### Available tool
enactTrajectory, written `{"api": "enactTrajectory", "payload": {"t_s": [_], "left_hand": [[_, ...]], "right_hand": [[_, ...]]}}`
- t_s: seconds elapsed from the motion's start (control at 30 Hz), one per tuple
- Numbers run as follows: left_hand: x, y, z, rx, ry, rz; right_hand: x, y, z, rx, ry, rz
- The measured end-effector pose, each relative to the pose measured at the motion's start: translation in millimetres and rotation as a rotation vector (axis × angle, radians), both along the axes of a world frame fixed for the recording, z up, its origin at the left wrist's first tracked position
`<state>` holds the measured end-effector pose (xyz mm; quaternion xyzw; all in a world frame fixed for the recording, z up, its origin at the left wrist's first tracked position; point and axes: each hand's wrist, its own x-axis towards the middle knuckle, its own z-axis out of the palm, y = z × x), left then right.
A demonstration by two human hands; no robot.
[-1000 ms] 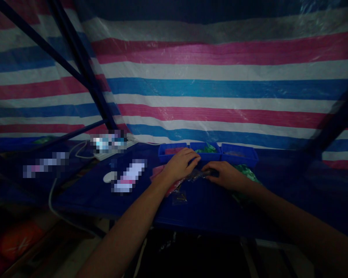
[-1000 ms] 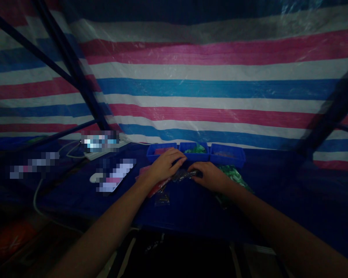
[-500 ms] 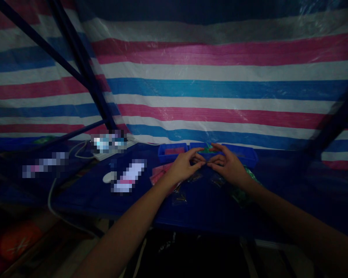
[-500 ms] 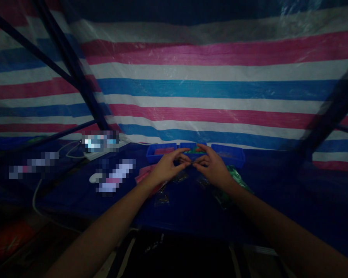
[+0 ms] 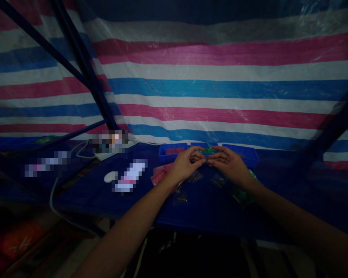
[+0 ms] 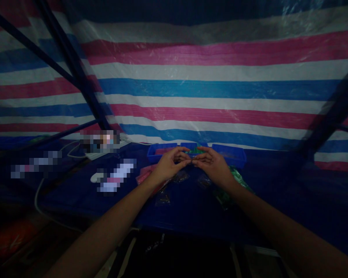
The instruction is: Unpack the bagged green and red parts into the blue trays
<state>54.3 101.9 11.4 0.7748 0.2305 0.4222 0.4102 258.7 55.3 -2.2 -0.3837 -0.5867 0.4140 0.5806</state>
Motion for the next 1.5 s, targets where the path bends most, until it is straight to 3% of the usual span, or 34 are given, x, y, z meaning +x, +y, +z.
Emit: {"api": "enactTrajectory", "payload": {"t_s": [0.43, 0.63, 0.73, 0.87, 1.0, 1.13, 1.27, 1.37, 1.5], "left_hand": [[2, 2, -3.2, 0.018, -0.023, 0.011], [-2, -1, 5.9, 0.404, 0.104, 0.305], [-4, -5, 9.8, 0.495, 0.207, 0.259], [-2, -8, 8.8, 0.45, 0.253, 0.149], [-1, -6, 5.9, 0.38, 0.26, 0.159], [-1, -2, 2.1, 0.197, 0.172, 0.196], [2, -3, -0.8, 0.038, 0.059, 0.112], [1, -5, 0.2, 0.011, 0.087, 0.085], [-2, -6, 3.1, 0.072, 0.233, 0.129]], "right_hand": [[-1, -2, 1.7, -0.043, -0.036, 0.01], [1, 1, 3.1, -0.033, 0.022, -0.142], [1, 2, 2.2, -0.038, 0.042, -0.147], [-2, 0, 1.3, -0.011, -0.014, -0.049], [-4, -3, 2.9, -0.016, -0.044, 0.011], [-2, -1, 2.4, 0.021, -0.073, -0.104], [2, 2, 0.0, 0.074, -0.134, -0.182], [2, 1, 0.1, 0.065, -0.172, -0.131], [1, -3, 2.6, 0.071, -0.215, -0.173]]}}
